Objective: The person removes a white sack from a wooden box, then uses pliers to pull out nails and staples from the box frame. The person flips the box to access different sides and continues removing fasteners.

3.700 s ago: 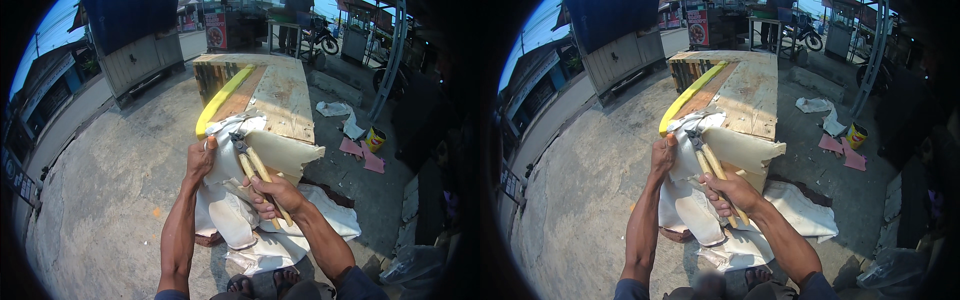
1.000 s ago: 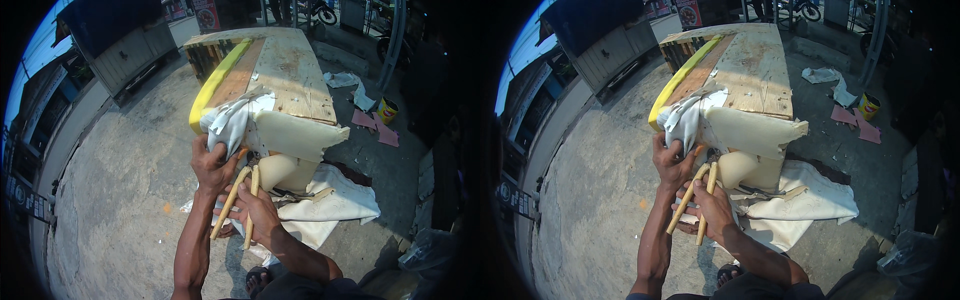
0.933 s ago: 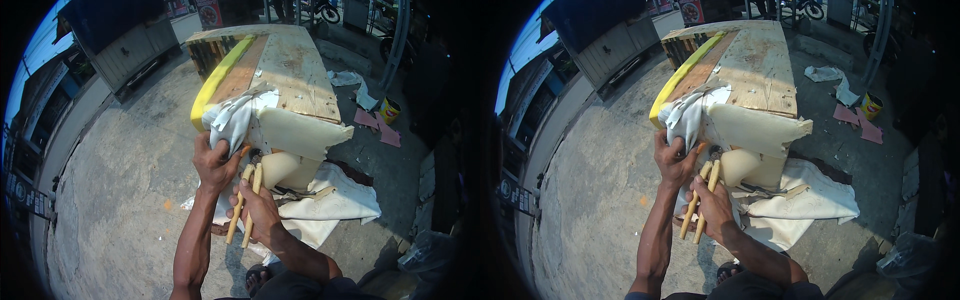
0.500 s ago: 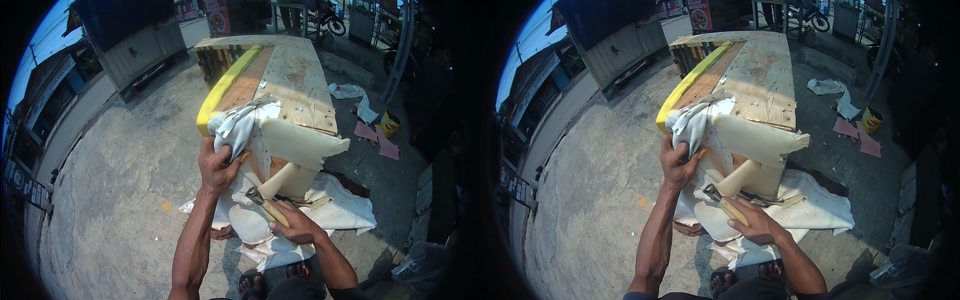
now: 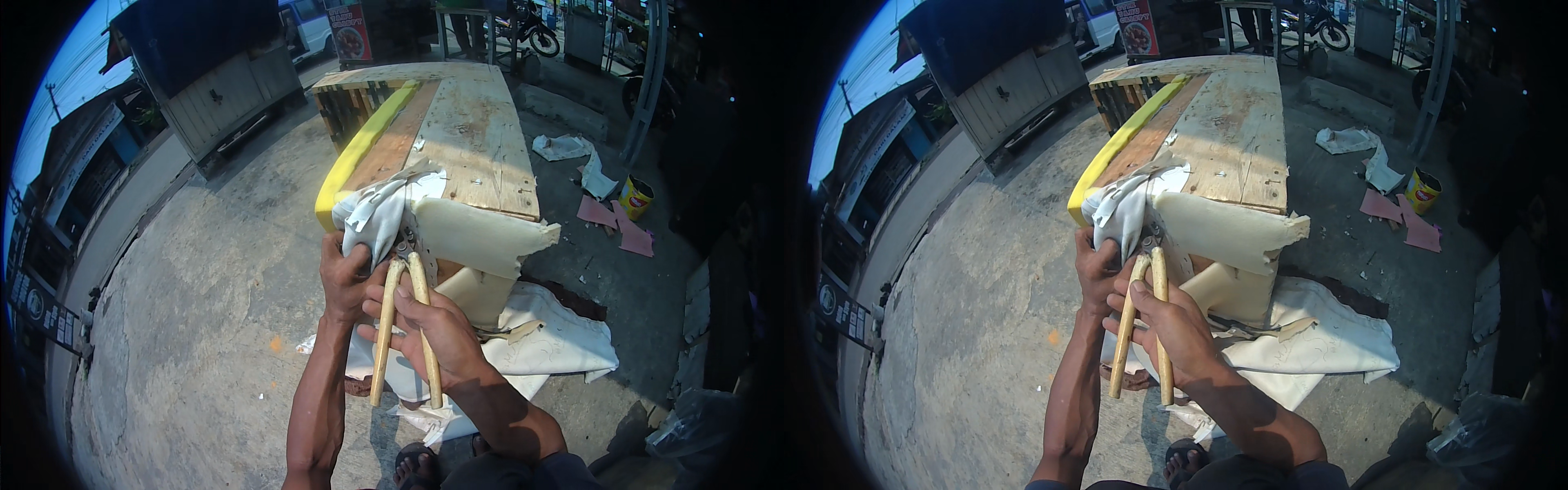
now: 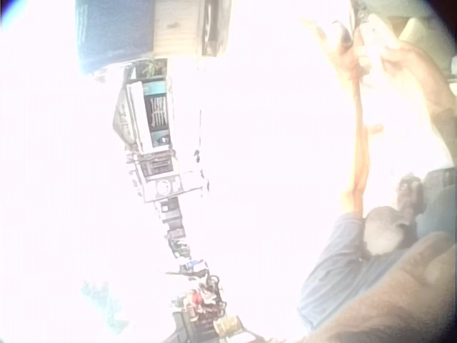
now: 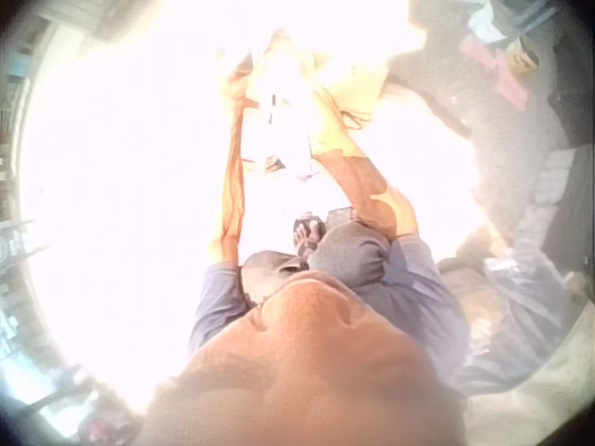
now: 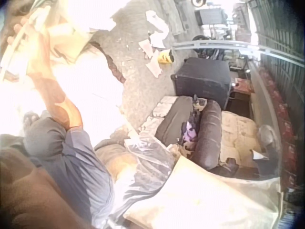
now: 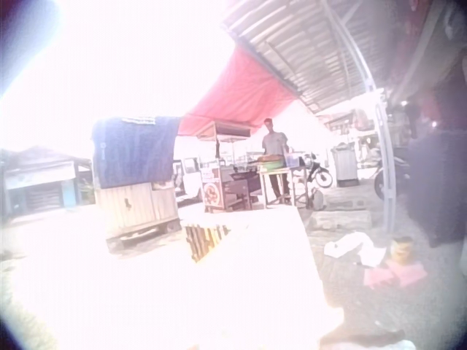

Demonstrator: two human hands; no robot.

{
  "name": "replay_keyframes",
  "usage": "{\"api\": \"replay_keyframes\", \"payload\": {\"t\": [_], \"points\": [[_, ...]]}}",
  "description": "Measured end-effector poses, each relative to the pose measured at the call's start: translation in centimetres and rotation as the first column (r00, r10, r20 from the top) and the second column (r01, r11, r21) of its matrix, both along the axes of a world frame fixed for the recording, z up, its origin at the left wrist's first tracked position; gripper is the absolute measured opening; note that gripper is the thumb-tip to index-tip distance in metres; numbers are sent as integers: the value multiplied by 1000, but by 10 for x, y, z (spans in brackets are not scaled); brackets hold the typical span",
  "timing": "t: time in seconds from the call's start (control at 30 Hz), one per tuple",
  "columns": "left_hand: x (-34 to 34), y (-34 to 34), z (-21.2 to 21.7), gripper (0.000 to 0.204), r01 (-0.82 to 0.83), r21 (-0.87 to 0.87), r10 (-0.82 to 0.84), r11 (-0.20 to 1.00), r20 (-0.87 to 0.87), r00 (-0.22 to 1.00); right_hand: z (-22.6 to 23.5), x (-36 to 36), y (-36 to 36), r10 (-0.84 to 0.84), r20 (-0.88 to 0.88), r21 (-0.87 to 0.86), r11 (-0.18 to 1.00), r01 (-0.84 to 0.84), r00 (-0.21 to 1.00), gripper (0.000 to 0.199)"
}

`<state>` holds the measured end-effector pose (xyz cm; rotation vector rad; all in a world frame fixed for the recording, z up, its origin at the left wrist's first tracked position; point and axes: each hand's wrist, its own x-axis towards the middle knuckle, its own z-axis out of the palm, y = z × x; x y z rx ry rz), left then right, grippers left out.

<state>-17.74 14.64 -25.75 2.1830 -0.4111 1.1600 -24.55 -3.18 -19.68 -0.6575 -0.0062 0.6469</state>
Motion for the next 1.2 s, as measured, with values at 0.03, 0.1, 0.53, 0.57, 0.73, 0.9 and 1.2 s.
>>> {"api": "replay_keyframes", "payload": {"t": [0.03,0.1,0.53,0.57,0.73,0.9,1.2], "points": [[0,7,-4,31,-16,13,15,1000,36,999,0,-4,9,-11,-5,48,999,11,1000,49],[3,6,-6,32,-16,28,15,999,49,999,4,-6,14,-51,-11,103,993,51,999,52],[-19,10,9,31,113,-100,-126,989,-129,984,-105,29,-13,95,921,-384,392,836,379,45],[-28,20,15,27,119,-228,-182,966,-276,944,-100,36,-29,173,884,-465,417,781,434,45],[-26,-19,37,47,-226,-217,217,950,-66,974,-134,-23,-73,399,755,-645,312,697,521,52],[22,-64,34,58,-415,-145,437,898,190,879,-84,-24,-61,118,563,-594,746,301,818,57],[35,-26,36,60,-374,-3,363,927,243,899,0,10,-22,77,259,-224,975,-18,963,56]]}}
